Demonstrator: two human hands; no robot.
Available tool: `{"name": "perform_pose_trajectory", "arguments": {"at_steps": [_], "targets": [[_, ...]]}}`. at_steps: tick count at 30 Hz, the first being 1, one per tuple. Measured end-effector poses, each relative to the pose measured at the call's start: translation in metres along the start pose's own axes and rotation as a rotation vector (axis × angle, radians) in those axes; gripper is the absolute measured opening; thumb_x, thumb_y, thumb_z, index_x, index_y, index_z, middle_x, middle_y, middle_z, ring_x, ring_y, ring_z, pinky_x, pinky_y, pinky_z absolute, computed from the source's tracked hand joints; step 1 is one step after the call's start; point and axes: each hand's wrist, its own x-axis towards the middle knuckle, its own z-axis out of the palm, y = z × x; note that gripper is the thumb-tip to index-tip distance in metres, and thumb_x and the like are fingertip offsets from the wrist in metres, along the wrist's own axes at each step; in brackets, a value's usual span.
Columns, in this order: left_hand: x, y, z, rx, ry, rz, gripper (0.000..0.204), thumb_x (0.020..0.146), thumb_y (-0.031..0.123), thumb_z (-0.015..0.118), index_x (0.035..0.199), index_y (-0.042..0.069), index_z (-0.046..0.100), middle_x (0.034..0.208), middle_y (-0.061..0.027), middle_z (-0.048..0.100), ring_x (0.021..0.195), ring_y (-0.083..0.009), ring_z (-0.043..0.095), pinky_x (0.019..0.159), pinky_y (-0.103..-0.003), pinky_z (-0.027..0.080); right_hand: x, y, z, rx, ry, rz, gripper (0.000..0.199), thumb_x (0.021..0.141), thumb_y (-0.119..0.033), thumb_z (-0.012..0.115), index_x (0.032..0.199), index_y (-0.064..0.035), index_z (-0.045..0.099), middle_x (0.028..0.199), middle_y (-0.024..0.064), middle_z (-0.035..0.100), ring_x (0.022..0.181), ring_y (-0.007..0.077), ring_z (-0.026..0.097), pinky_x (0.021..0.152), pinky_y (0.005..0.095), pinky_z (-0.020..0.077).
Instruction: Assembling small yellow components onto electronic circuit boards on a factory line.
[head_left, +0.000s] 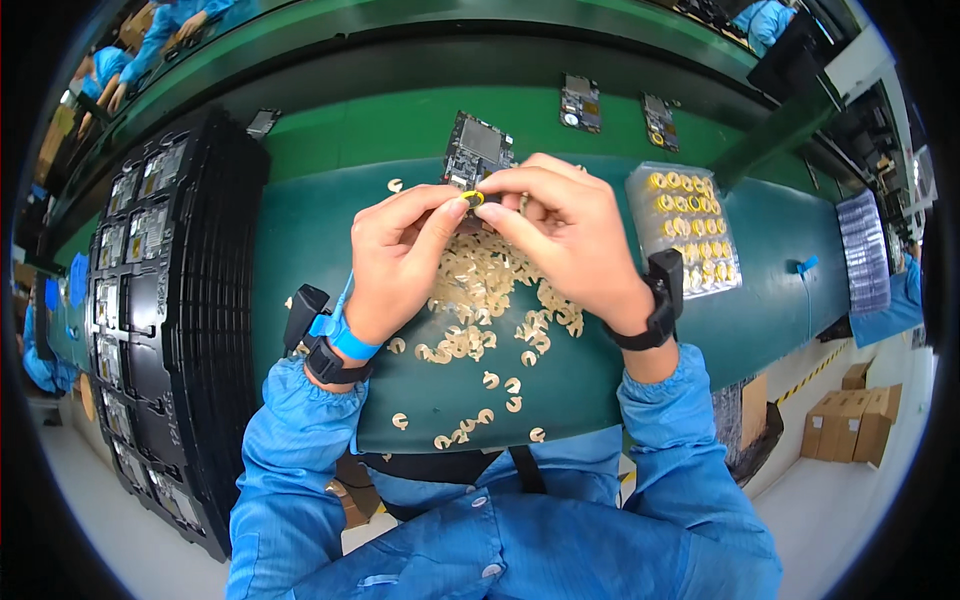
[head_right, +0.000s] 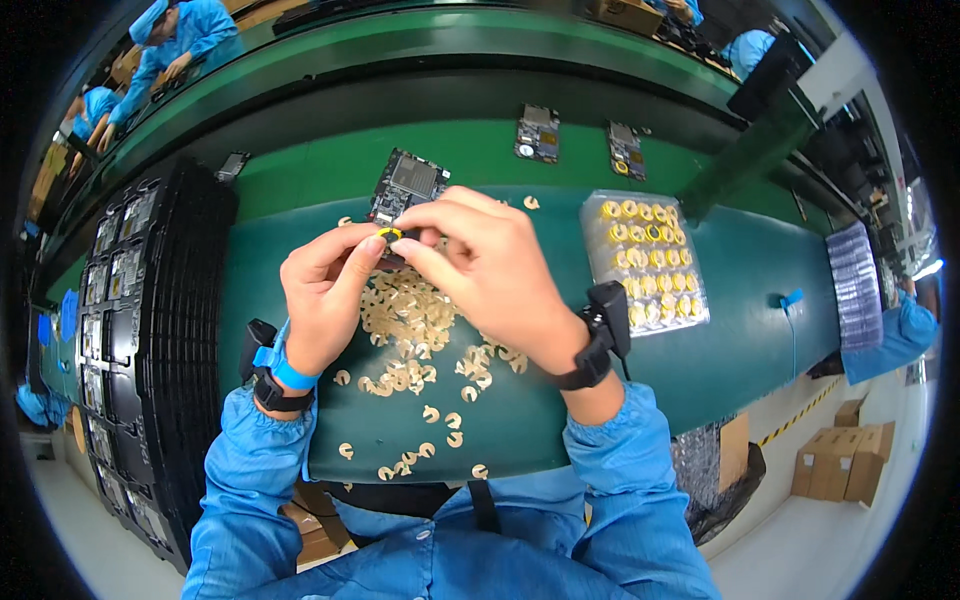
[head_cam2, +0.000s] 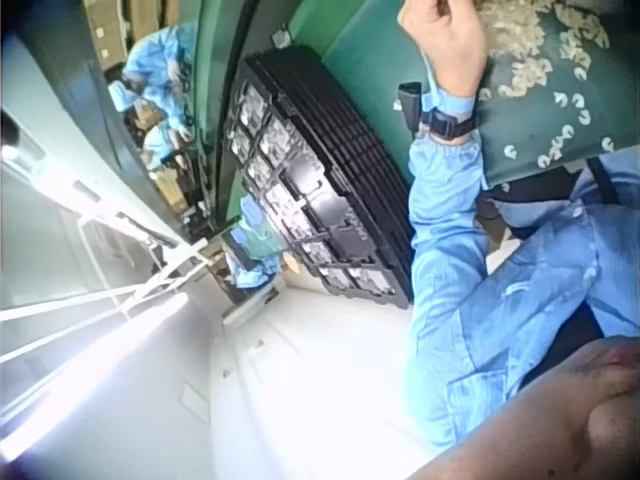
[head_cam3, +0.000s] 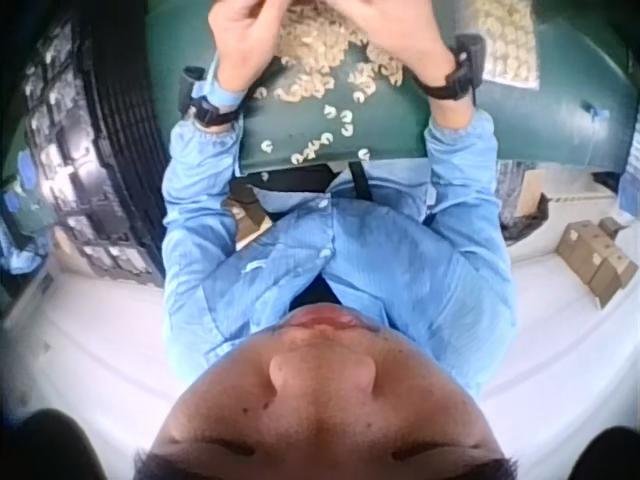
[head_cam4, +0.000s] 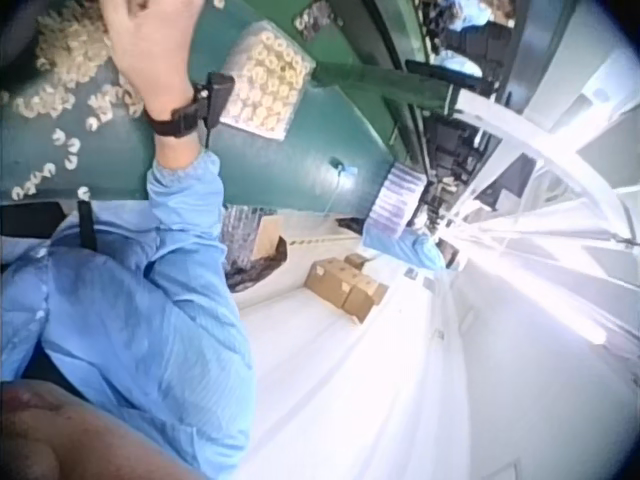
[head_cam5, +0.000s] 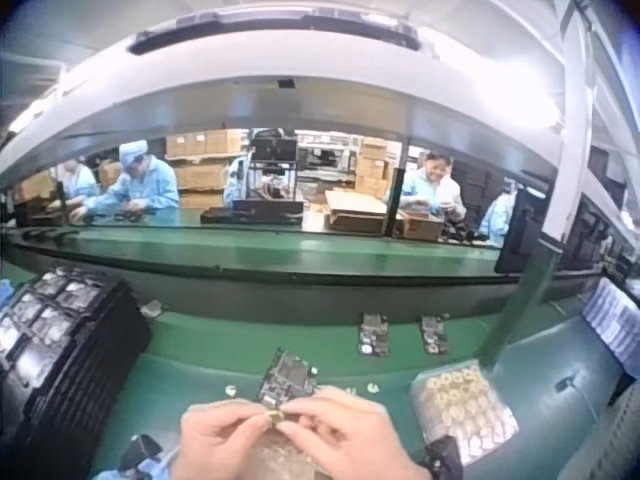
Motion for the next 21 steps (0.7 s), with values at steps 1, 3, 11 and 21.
{"name": "perform_pose_trajectory", "arguments": {"at_steps": [1,3,11,21], "targets": [[0.0,0.0,0.0,-0.045,-0.019,-0.039,0.016,0.101,0.004,0.065,0.109,-0.008,0.072,0.101,-0.0122,0.075,0.088,-0.0162,0.074,0.078,-0.027,0.06,0.0,0.001,0.003,-0.001,0.016,-0.014,0.016,0.088,-0.006,0.076,0.102,-0.0002,0.072,0.08,0.0061,0.061,0.056,0.0127,0.051,0.053,0.0262,0.0406],[0.001,0.003,0.004,-0.214,-0.041,-0.108,0.019,0.103,0.006,0.061,0.111,-0.009,0.071,0.102,-0.0127,0.074,0.089,-0.02,0.074,0.081,-0.031,0.063,-0.002,0.001,0.003,-0.002,0.035,-0.024,0.014,0.088,-0.003,0.075,0.102,-0.0004,0.072,0.081,0.0075,0.062,0.057,0.0154,0.054,0.054,0.0278,0.0432],[0.003,0.0,0.0,-0.42,-0.093,-0.201,0.024,0.105,0.01,0.059,0.111,-0.01,0.07,0.102,-0.0144,0.074,0.09,-0.0231,0.075,0.08,-0.033,0.065,-0.005,0.012,0.0,-0.328,0.117,-0.432,0.023,0.081,0.0,0.075,0.104,-0.0031,0.073,0.089,0.0078,0.066,0.071,0.0249,0.068,0.06,0.0341,0.0541],[0.004,0.007,0.001,-0.346,-0.07,-0.175,0.019,0.104,0.006,0.06,0.105,-0.01,0.071,0.099,-0.014,0.072,0.088,-0.0206,0.073,0.079,-0.035,0.066,-0.002,0.002,0.002,0.06,0.031,0.002,0.013,0.09,-0.004,0.075,0.102,0.0029,0.073,0.088,0.0108,0.07,0.073,0.0169,0.068,0.064,0.0271,0.0518]]}}
